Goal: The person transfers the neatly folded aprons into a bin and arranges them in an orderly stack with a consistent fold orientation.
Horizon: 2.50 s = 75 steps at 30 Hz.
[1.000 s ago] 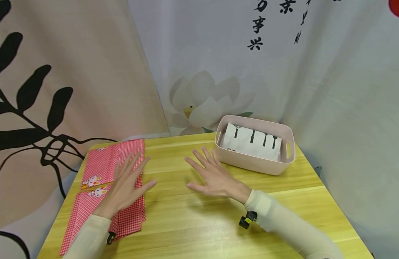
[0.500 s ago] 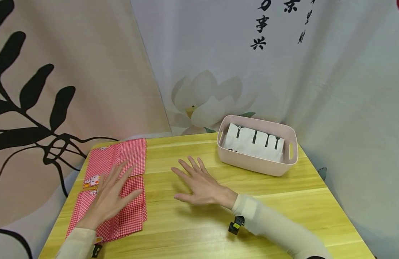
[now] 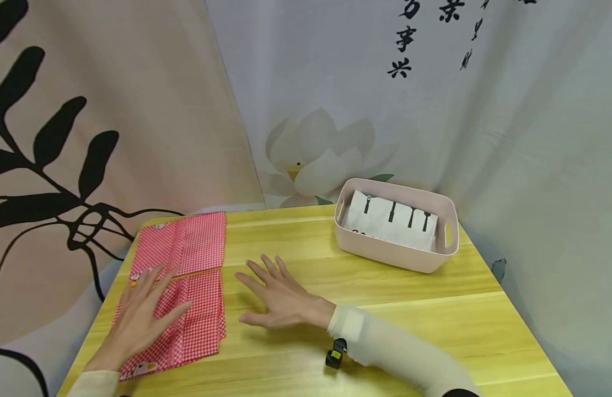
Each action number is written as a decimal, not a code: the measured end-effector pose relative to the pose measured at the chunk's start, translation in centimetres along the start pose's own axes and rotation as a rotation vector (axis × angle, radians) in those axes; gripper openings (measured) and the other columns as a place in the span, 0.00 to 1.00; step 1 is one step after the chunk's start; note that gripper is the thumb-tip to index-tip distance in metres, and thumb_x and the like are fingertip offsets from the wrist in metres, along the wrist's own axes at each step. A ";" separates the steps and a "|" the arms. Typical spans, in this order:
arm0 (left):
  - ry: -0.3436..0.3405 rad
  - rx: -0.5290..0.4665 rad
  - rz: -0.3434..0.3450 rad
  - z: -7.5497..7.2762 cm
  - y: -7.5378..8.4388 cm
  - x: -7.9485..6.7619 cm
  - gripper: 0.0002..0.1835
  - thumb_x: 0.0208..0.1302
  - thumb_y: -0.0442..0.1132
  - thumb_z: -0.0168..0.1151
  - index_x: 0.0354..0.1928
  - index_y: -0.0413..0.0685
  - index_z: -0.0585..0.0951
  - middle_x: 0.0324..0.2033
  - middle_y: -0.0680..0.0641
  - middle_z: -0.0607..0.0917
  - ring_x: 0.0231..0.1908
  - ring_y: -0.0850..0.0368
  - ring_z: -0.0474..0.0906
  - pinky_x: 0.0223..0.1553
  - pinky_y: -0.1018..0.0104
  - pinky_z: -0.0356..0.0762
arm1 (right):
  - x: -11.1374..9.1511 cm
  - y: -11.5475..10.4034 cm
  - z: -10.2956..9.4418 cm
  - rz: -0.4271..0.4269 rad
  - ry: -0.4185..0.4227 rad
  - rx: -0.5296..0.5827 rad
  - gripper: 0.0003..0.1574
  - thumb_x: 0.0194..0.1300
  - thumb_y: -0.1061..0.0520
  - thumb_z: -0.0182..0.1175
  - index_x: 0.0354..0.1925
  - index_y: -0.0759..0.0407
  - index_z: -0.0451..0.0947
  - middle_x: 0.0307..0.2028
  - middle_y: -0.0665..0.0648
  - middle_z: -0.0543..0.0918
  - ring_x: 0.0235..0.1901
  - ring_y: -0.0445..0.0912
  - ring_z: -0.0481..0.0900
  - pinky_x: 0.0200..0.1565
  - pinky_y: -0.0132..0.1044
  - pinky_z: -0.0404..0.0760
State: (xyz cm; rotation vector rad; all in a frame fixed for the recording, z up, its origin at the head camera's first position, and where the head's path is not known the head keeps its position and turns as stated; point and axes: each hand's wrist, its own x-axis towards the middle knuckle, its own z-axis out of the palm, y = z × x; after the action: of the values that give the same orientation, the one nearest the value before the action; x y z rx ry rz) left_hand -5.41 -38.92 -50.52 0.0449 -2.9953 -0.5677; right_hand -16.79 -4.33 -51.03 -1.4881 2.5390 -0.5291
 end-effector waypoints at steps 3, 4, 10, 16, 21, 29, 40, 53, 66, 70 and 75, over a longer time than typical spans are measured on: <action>-0.004 0.005 -0.015 -0.1 -1.1 -0.7 0.55 0.79 0.65 0.67 0.93 0.52 0.51 0.91 0.28 0.46 0.90 0.21 0.32 0.85 0.20 0.14 | 0.6 -0.5 0.7 -0.008 -0.024 -0.006 0.57 0.83 0.19 0.47 0.94 0.36 0.41 0.94 0.59 0.44 0.93 0.64 0.35 0.92 0.68 0.36; -0.001 0.000 -0.015 -0.1 -1.5 -0.8 0.55 0.79 0.65 0.67 0.93 0.52 0.51 0.91 0.28 0.47 0.90 0.20 0.33 0.85 0.19 0.15 | 0.9 -0.7 0.8 -0.010 -0.028 -0.008 0.57 0.83 0.19 0.46 0.94 0.36 0.41 0.94 0.59 0.44 0.93 0.64 0.35 0.92 0.67 0.36; 0.002 0.005 -0.031 -0.5 -3.4 -1.3 0.54 0.79 0.63 0.67 0.93 0.51 0.51 0.91 0.27 0.45 0.90 0.20 0.35 0.84 0.18 0.14 | 2.4 -1.7 1.5 0.000 -0.052 -0.012 0.58 0.83 0.19 0.46 0.94 0.37 0.40 0.94 0.57 0.41 0.93 0.62 0.33 0.92 0.64 0.34; -0.044 0.036 -0.095 -0.8 -4.9 -1.4 0.55 0.80 0.67 0.64 0.92 0.43 0.52 0.87 0.20 0.48 0.86 0.15 0.42 0.82 0.11 0.26 | 3.8 -2.7 2.3 0.021 -0.087 0.020 0.59 0.82 0.17 0.44 0.94 0.36 0.38 0.94 0.57 0.41 0.94 0.62 0.33 0.92 0.63 0.33; -0.041 0.051 -0.119 -0.8 -6.0 -1.6 0.56 0.78 0.69 0.65 0.91 0.41 0.54 0.86 0.20 0.50 0.83 0.11 0.47 0.75 0.05 0.41 | 4.8 -3.5 2.8 0.028 -0.102 0.017 0.60 0.81 0.16 0.44 0.94 0.35 0.37 0.94 0.58 0.42 0.93 0.64 0.38 0.92 0.64 0.36; -0.140 0.045 -0.191 -1.3 -7.3 -1.2 0.63 0.78 0.74 0.60 0.91 0.37 0.44 0.86 0.18 0.42 0.80 0.06 0.44 0.71 0.02 0.42 | 6.6 -4.5 3.9 0.054 -0.116 0.008 0.61 0.80 0.15 0.44 0.94 0.36 0.38 0.94 0.58 0.42 0.93 0.64 0.41 0.92 0.62 0.40; -0.234 0.027 -0.261 -0.5 -8.9 -1.3 0.68 0.76 0.78 0.56 0.91 0.35 0.38 0.83 0.13 0.39 0.78 0.04 0.41 0.70 0.02 0.39 | 8.2 -5.0 5.0 0.080 -0.118 0.018 0.64 0.78 0.13 0.46 0.94 0.35 0.38 0.94 0.59 0.41 0.93 0.65 0.41 0.93 0.60 0.44; -0.327 0.028 -0.334 0.3 -10.0 -1.7 0.74 0.72 0.82 0.58 0.89 0.32 0.35 0.82 0.12 0.37 0.75 0.01 0.42 0.73 0.03 0.38 | 9.3 -5.4 6.2 0.116 -0.134 -0.027 0.65 0.75 0.11 0.48 0.94 0.32 0.38 0.95 0.57 0.39 0.94 0.60 0.42 0.93 0.55 0.45; -0.296 0.039 -0.303 0.7 -9.7 -1.6 0.74 0.70 0.81 0.63 0.89 0.30 0.40 0.81 0.11 0.43 0.75 0.04 0.47 0.72 0.03 0.43 | 9.8 -5.4 6.7 0.135 -0.121 -0.093 0.70 0.70 0.10 0.56 0.93 0.32 0.42 0.94 0.59 0.45 0.94 0.57 0.44 0.93 0.53 0.47; -0.293 0.045 -0.312 0.8 -9.4 -1.6 0.73 0.70 0.81 0.62 0.89 0.31 0.40 0.81 0.12 0.44 0.72 0.03 0.53 0.71 0.04 0.53 | 9.9 -5.4 6.7 0.137 -0.114 -0.116 0.70 0.70 0.10 0.58 0.94 0.33 0.43 0.94 0.59 0.47 0.94 0.56 0.46 0.93 0.51 0.48; -0.278 0.040 -0.300 0.8 -9.0 -1.8 0.72 0.71 0.81 0.62 0.90 0.33 0.42 0.81 0.13 0.47 0.72 0.05 0.57 0.67 0.07 0.66 | 9.9 -5.5 6.5 0.131 -0.105 -0.116 0.70 0.70 0.12 0.60 0.93 0.35 0.44 0.93 0.59 0.50 0.93 0.56 0.48 0.93 0.49 0.49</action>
State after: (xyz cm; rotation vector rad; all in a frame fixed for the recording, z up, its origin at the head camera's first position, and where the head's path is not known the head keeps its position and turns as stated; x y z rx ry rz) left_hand -3.59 -46.92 -54.67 0.4623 -3.2956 -0.5842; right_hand -15.27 -16.83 -54.55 -1.3333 2.6006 -0.2824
